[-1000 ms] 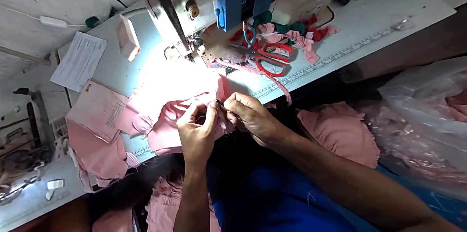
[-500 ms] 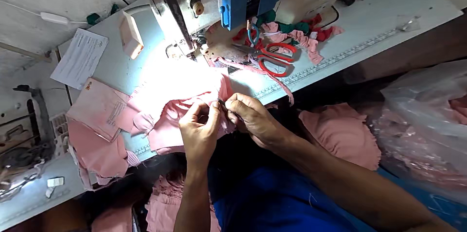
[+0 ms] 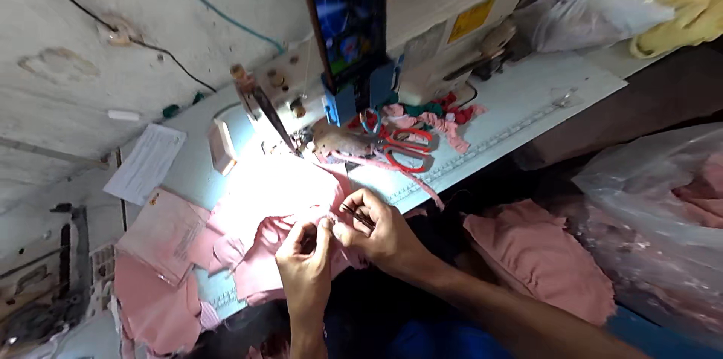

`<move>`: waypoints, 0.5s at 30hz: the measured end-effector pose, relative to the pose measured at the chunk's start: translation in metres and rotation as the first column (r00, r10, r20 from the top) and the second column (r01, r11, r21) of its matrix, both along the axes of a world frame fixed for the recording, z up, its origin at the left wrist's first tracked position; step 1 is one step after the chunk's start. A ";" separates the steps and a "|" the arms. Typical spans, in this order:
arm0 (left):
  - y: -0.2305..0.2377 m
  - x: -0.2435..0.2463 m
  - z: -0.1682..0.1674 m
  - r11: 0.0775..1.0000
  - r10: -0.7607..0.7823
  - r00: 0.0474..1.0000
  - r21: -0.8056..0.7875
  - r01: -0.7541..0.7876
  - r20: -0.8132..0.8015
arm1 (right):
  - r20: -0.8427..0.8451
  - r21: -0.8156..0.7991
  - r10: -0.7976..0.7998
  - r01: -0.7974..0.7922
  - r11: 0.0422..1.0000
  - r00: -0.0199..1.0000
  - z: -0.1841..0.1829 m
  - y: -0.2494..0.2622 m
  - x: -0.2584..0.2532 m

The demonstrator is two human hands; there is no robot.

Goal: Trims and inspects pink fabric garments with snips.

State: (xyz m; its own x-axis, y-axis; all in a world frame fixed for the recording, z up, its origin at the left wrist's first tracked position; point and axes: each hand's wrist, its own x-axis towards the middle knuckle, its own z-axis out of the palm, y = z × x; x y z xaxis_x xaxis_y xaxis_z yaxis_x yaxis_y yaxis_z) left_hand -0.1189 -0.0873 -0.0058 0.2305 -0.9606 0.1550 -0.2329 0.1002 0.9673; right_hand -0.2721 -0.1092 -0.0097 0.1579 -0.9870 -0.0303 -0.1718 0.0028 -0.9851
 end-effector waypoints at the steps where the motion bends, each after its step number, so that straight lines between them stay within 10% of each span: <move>1: 0.001 0.001 0.000 1.000 -0.007 1.000 -0.013 0.007 -0.004 | -0.092 -0.084 -0.017 0.009 0.996 0.996 -0.001 -0.003 0.001; 8: 0.010 -0.001 -0.006 0.992 0.037 0.998 -0.120 -0.030 0.055 | -0.473 -0.506 -0.232 -0.047 0.861 0.850 -0.001 -0.008 0.012; 15: 0.028 0.014 -0.010 0.982 0.120 0.980 -0.161 -0.094 0.159 | -0.439 -0.496 -0.178 -0.072 0.866 0.880 -0.014 -0.002 0.017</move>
